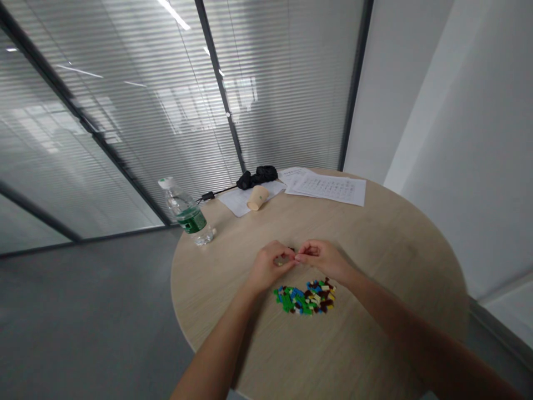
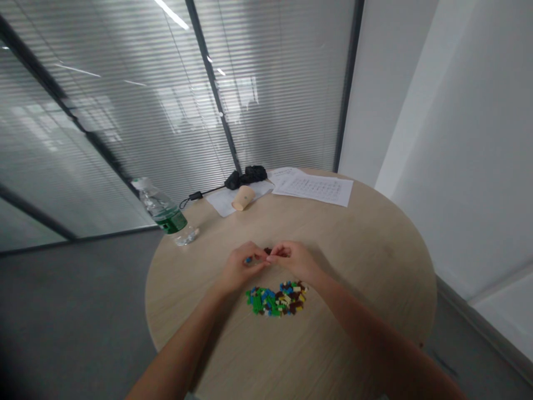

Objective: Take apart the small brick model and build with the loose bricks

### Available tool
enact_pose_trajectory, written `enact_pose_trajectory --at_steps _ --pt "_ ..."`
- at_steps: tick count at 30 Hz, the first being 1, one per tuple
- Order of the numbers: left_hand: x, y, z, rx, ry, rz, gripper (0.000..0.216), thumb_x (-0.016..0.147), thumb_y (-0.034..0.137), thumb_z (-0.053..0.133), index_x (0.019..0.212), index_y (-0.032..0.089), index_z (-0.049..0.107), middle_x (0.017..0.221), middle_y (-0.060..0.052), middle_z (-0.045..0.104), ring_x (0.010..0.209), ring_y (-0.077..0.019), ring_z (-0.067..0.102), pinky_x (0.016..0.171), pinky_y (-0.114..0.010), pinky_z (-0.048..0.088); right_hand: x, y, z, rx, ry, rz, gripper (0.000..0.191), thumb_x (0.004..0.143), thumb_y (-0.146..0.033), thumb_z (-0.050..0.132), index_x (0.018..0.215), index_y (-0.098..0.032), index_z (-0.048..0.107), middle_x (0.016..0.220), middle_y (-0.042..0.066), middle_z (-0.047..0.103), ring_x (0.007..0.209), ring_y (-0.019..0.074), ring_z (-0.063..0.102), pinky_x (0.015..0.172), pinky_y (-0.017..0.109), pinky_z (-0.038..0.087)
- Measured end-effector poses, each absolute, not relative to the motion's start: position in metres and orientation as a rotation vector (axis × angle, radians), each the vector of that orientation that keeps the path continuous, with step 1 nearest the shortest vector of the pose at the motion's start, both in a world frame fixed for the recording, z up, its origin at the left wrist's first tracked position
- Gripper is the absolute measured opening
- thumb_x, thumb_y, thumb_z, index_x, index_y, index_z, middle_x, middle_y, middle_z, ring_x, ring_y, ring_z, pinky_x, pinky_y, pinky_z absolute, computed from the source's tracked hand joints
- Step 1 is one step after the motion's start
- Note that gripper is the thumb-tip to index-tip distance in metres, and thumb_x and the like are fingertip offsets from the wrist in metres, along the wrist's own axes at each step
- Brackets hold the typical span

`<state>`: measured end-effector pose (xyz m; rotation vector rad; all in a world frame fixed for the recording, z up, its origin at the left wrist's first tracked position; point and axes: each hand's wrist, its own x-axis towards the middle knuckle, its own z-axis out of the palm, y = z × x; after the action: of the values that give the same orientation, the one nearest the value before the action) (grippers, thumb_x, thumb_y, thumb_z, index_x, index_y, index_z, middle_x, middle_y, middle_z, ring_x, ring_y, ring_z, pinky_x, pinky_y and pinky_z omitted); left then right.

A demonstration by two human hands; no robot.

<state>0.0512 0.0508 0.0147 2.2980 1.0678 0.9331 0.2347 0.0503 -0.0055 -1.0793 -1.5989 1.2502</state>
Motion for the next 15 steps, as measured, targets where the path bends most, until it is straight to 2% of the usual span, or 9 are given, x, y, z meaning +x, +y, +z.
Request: enact_pose_trajectory --at_steps 5,9,12,15 --pt "0.050 0.051 0.017 2.341 1.086 0.920 0.010 0.081 0.022 0.059 0.077 0.020 0.068 0.074 -0.003 0.066 0.075 -0.0147 0.058 0.074 -0.027 0.045 0.233 0.049 -0.007 -1.126 -1.591 1.261 0.030 0.071 -0.044 0.064 0.079 -0.016 0.060 0.076 0.004 0.066 0.066 0.0128 0.057 0.061 0.025 0.044" --pt "0.040 0.055 0.023 2.382 1.177 0.901 0.011 0.080 0.020 0.058 0.076 0.019 0.068 0.074 -0.003 0.066 0.076 -0.0147 0.057 0.073 -0.025 0.045 0.235 0.047 -0.001 -1.146 -1.646 1.243 0.024 0.074 -0.038 0.061 0.083 -0.016 0.062 0.080 0.004 0.067 0.070 0.0135 0.058 0.061 0.024 0.044" --pt "0.026 0.062 0.024 2.397 1.469 0.794 0.012 0.079 0.022 0.057 0.078 0.019 0.069 0.077 -0.004 0.066 0.076 -0.0156 0.057 0.071 -0.025 0.043 0.243 0.045 0.004 -1.206 -1.838 1.108 0.016 0.076 -0.030 0.059 0.082 -0.016 0.065 0.080 0.005 0.068 0.072 0.0144 0.060 0.065 0.025 0.044" --pt "0.014 0.067 0.023 2.367 1.792 0.538 0.016 0.078 0.026 0.056 0.079 0.019 0.071 0.079 -0.006 0.066 0.073 -0.0170 0.057 0.066 -0.026 0.042 0.252 0.043 0.007 -1.294 -2.106 1.056 0.012 0.073 -0.024 0.061 0.078 -0.016 0.068 0.072 0.004 0.067 0.064 0.0143 0.059 0.059 0.024 0.043"
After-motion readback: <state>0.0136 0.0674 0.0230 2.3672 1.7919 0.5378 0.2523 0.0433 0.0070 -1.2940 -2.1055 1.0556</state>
